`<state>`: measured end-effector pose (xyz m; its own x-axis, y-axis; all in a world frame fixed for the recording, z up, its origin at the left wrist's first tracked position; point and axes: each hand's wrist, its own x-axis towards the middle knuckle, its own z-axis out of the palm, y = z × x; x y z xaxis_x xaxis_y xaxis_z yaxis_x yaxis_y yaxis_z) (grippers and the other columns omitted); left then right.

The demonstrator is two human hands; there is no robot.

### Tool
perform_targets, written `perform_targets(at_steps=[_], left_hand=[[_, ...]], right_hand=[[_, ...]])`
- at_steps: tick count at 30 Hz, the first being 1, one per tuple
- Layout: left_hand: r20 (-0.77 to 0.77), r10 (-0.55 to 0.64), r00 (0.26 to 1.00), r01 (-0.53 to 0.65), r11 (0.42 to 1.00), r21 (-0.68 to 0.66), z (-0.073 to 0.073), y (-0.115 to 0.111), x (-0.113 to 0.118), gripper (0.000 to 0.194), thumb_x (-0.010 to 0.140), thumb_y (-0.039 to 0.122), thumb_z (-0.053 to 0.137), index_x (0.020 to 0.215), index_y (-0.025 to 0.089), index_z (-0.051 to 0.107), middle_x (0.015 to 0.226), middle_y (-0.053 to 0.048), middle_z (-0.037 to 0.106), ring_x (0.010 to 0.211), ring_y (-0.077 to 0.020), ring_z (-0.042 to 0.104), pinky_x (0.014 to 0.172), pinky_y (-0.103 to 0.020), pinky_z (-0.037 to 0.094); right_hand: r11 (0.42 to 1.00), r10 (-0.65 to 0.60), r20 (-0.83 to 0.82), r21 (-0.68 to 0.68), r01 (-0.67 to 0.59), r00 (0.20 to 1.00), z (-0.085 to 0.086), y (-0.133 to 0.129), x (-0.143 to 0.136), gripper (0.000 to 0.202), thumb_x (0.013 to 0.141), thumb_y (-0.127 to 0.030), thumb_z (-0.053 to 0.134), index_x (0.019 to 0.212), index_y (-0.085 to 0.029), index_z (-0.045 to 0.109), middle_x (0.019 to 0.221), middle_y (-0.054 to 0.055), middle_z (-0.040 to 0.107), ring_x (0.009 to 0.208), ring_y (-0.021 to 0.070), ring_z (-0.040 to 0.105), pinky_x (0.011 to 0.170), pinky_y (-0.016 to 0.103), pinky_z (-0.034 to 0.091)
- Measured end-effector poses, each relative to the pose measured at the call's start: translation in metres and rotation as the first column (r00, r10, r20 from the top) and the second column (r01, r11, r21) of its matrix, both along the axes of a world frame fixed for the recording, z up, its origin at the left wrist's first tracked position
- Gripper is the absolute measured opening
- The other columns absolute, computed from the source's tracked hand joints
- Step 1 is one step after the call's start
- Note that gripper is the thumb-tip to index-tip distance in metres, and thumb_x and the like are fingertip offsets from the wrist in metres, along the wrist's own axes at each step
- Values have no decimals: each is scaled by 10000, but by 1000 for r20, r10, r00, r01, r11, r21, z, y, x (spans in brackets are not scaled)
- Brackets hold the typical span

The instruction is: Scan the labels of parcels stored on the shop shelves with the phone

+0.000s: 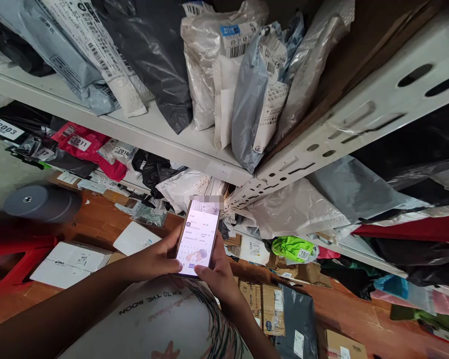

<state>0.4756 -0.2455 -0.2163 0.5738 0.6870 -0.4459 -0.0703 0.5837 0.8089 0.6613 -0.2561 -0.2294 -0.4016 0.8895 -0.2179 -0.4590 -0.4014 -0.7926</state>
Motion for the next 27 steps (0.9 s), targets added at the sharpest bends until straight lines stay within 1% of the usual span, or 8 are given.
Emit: perform_targets(at_steps=[2, 5, 8, 13, 15, 18, 21, 27], left_hand=[[-13, -6, 1000, 6, 1000, 19, -1, 0, 0, 1099, 711, 299, 677, 1549, 255, -32, 1541, -93, 357, 1368, -356, 339, 991, -396, 444], [-17, -18, 1000, 18, 1000, 19, 0, -1, 0, 1107, 715, 300, 674, 1547, 247, -55, 1532, -98, 370, 1334, -341, 388, 1009, -396, 429], [-18, -22, 1000, 22, 1000, 11, 2, -1, 0, 1110, 727, 298, 671, 1543, 259, -82, 1522, -107, 380, 1269, -329, 452, 907, -359, 490], [26, -5, 1000, 7, 997, -81, 3, -3, 2, 1129, 737, 269, 683, 1526, 333, -123, 1509, -121, 387, 1006, -269, 608, 735, -330, 546], [40, 14, 999, -10, 994, -110, 3, -3, 3, 1141, 733, 250, 690, 1520, 357, -129, 1516, -119, 375, 1013, -277, 613, 723, -332, 555], [47, 20, 999, -14, 993, -121, 3, -3, 5, 1149, 726, 223, 686, 1515, 373, -135, 1535, -113, 346, 1084, -313, 590, 713, -334, 564], [23, 21, 1000, -19, 995, -102, 3, -4, 4, 1156, 713, 214, 686, 1519, 364, -130, 1533, -111, 349, 1073, -300, 591, 727, -321, 561], [19, 6, 1000, -4, 995, -100, 4, -5, 1, 1159, 728, 295, 692, 1511, 356, -161, 1467, -115, 434, 993, -276, 608, 662, -303, 554]], right_hand=[[1000, 0, 7, 5, 0, 1000, 0, 0, 0, 736, 652, -125, 672, 1281, -260, 316, 1229, 53, 636, 1048, 217, 635, 848, 307, 486], [1000, 0, 27, 13, 0, 1000, 0, -1, 0, 715, 650, -118, 657, 1275, -250, 334, 1221, 54, 640, 1052, 213, 627, 849, 301, 481], [1000, -1, 44, 11, 1, 999, 1, -1, 1, 710, 635, -107, 648, 1263, -245, 346, 1217, 56, 641, 1062, 220, 626, 845, 302, 481], [1000, -5, 51, 15, 4, 999, 2, 0, 2, 748, 628, -106, 647, 1285, -256, 321, 1205, 37, 642, 1043, 206, 628, 838, 295, 485], [1000, 5, 50, 21, -6, 999, 1, -1, 2, 732, 630, -113, 645, 1274, -255, 327, 1190, 35, 650, 1025, 203, 634, 836, 295, 486], [999, 18, 69, 31, -20, 997, -1, -1, 3, 736, 633, -137, 654, 1280, -251, 321, 1301, 65, 597, 1174, 238, 582, 908, 326, 467], [1000, 20, 91, 22, -22, 996, -3, -2, 3, 774, 645, -172, 680, 1313, -253, 298, 1392, 79, 531, 1297, 270, 495, 974, 365, 441], [999, 34, 96, 4, -35, 995, -1, -3, 2, 794, 661, -162, 665, 1356, -255, 294, 1394, 57, 554, 1248, 256, 537, 1005, 378, 435]])
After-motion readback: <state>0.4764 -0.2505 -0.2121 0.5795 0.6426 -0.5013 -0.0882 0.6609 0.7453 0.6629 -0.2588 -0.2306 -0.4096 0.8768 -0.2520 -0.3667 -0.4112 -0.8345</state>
